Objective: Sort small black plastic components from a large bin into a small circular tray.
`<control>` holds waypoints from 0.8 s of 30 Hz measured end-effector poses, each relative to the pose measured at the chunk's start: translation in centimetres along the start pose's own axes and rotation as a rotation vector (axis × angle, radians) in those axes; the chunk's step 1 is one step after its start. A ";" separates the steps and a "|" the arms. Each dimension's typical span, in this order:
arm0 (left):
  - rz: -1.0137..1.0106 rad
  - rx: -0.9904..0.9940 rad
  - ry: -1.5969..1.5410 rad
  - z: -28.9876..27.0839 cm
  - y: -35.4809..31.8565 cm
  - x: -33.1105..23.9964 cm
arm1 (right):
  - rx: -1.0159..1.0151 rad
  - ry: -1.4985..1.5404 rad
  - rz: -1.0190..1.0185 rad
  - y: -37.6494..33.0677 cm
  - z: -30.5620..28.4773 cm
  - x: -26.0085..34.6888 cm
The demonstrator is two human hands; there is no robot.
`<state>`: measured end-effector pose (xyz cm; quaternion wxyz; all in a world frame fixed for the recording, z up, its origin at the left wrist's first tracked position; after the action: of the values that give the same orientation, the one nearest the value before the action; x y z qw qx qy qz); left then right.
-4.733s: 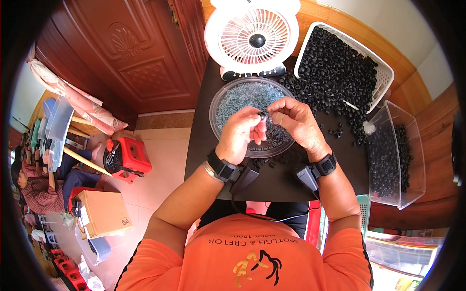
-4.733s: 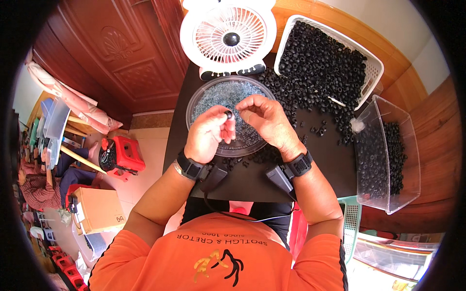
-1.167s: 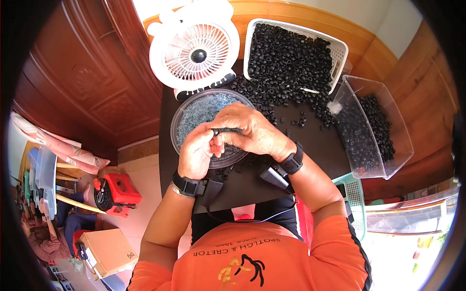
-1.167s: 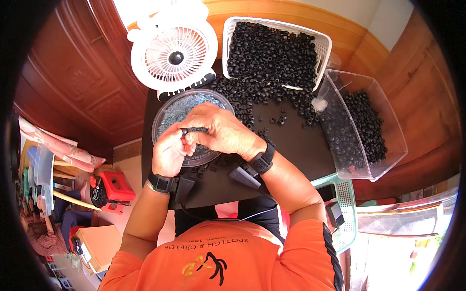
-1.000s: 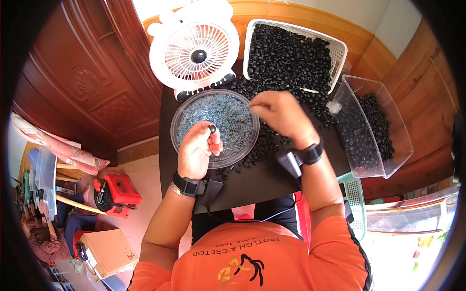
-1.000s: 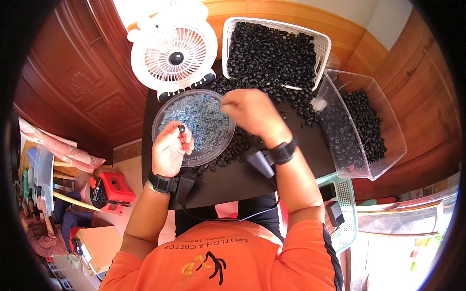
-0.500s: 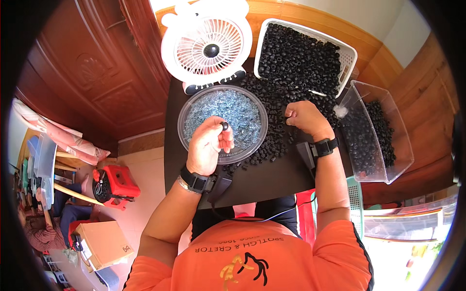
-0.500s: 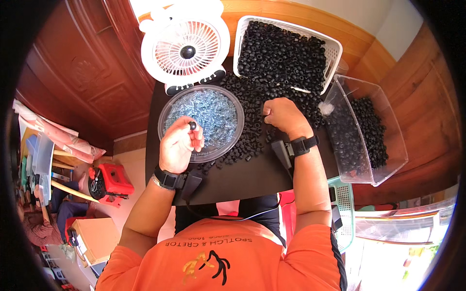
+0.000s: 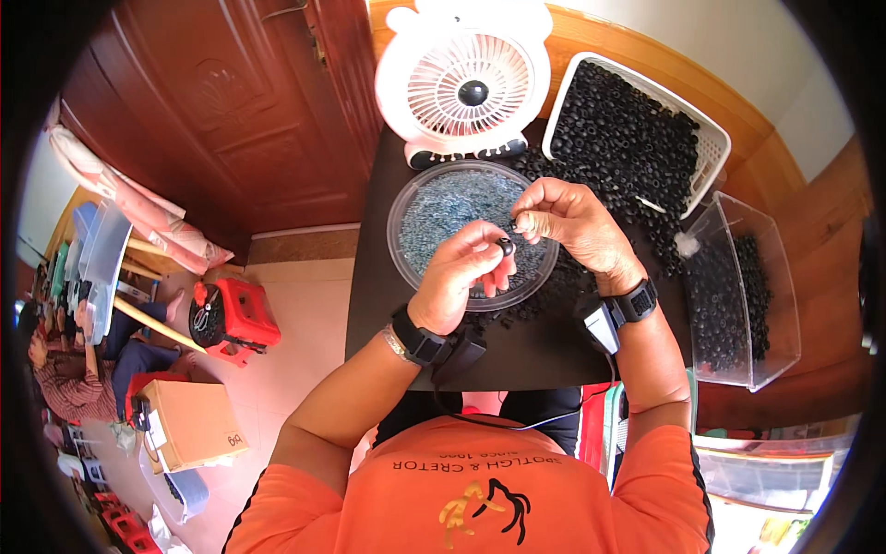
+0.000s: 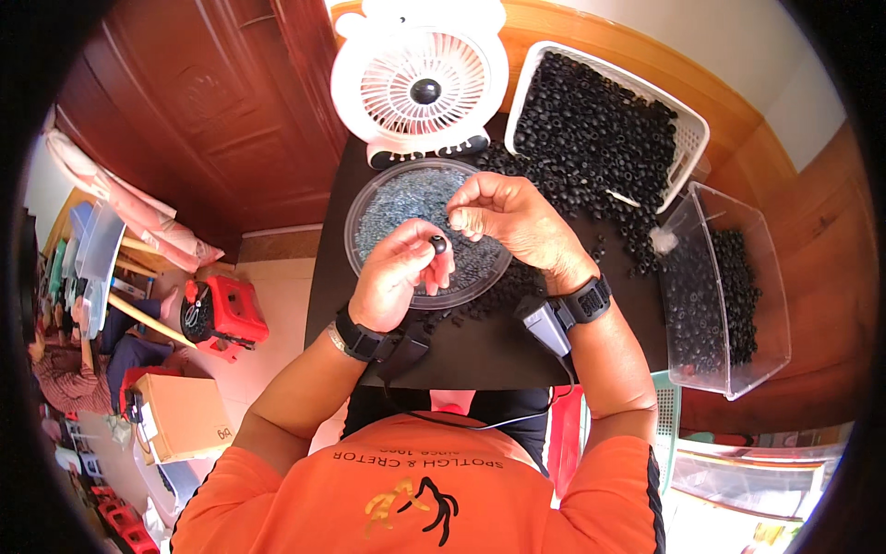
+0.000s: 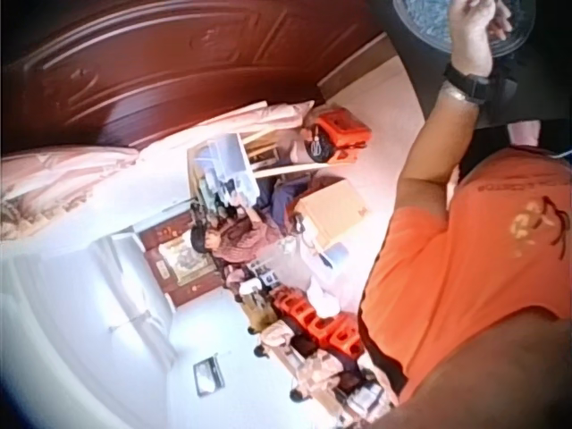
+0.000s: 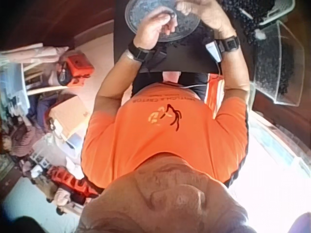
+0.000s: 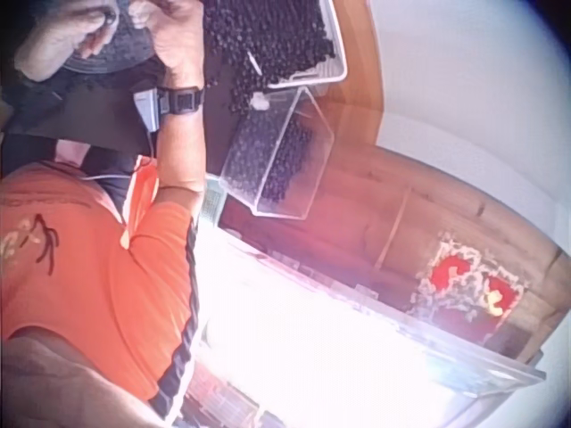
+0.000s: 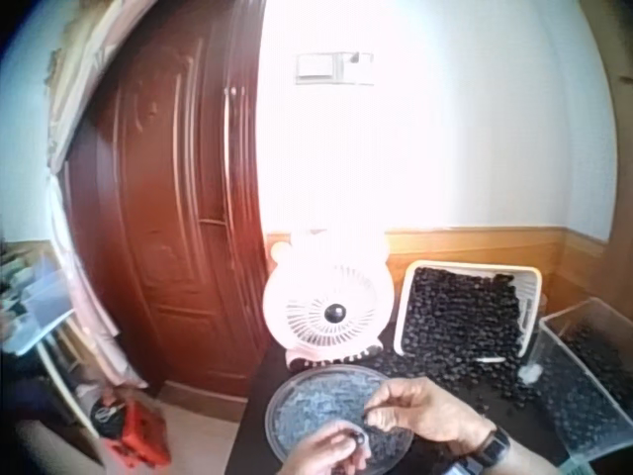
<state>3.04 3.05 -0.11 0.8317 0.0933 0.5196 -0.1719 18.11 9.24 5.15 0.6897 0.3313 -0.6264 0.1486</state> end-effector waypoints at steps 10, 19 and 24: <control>0.043 -0.037 0.000 -0.2 0.0 -0.2 | -0.029 -0.062 -0.126 0.3 1.6 0.5; 0.113 -0.121 0.188 0.1 -0.6 -0.9 | -0.017 -0.155 -0.265 -0.2 1.7 2.3; 0.123 -0.125 0.215 0.2 -0.7 -0.9 | 0.010 -0.255 -0.272 -0.4 1.7 2.5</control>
<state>2.59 2.50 0.80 0.7842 0.0911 0.6089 -0.0769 17.49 7.31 7.47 0.6168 0.4325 -0.6575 0.0138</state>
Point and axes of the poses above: each hand's wrist, its own y-axis towards the middle knuckle, its own z-axis out of the palm, x = y × z, the point moved 4 cm from there along y, towards the middle knuckle, and after that the axes turned 10 degrees about -z, right-handed, at the moved point
